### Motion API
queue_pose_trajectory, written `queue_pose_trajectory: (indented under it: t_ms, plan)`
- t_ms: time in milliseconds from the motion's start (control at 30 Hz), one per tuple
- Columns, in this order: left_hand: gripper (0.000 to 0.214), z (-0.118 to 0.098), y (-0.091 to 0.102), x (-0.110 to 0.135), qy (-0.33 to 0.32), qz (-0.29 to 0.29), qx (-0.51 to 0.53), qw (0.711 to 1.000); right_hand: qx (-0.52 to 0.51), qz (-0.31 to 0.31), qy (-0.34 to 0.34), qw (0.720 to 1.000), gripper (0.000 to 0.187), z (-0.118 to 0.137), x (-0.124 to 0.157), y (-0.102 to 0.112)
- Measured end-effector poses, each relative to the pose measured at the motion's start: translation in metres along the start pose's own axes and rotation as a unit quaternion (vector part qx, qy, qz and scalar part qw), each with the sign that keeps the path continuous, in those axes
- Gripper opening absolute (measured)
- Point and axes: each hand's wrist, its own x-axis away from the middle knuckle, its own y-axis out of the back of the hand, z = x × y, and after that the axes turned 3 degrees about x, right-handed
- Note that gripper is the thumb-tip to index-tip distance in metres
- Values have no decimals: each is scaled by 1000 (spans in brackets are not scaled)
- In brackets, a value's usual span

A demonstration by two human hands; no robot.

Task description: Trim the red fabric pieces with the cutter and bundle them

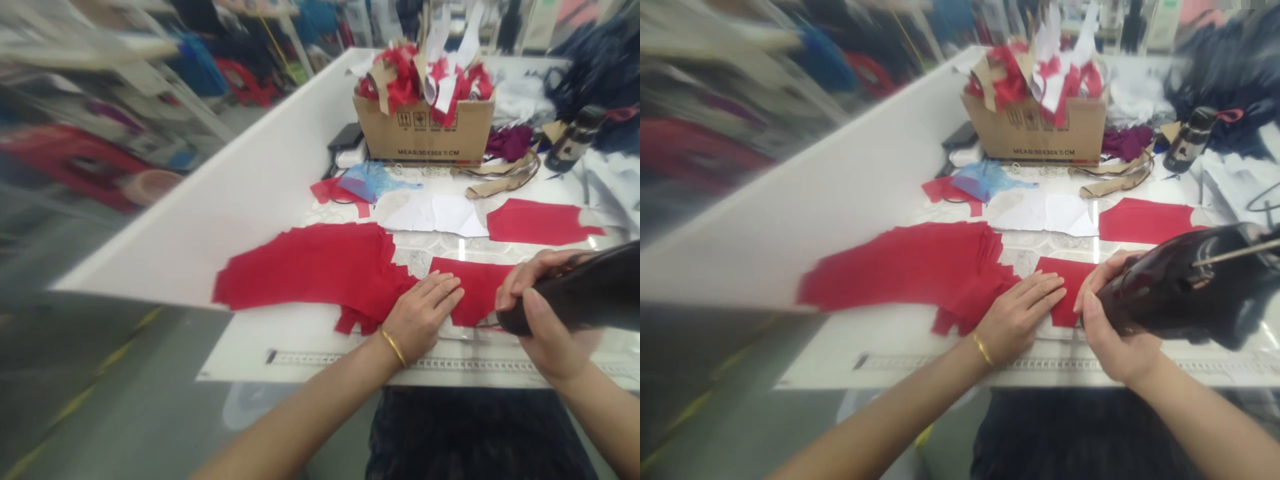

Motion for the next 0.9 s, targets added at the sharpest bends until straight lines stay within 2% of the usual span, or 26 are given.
queue_pose_trajectory:
  t_ms: [67, 167, 300, 400, 733, 900]
  plan:
    - [40, 1, -1, 0, -2, 1, -2, 1000, -2, -7, 8, 1000, 21, 0, 0, -2]
    - [43, 1, -2, 0, -3, 5, -5, 1000, -12, -14, -4, 1000, 24, 2, -1, 0]
    - [45, 0, -1, -1, 4, 13, -10, 1000, -36, 7, -23, 999, 28, 13, -2, 11]
    - [46, 0, -1, 1, 10, 18, -17, 1000, -58, -3, -22, 998, 25, 19, -4, 19]
    - [48, 1, 0, 2, 16, 29, -33, 999, -30, -6, -18, 999, 22, 11, 0, 21]
    - [47, 1, 1, 1, 17, 28, -41, 999, -48, -8, -24, 999, 23, 21, -2, 37]
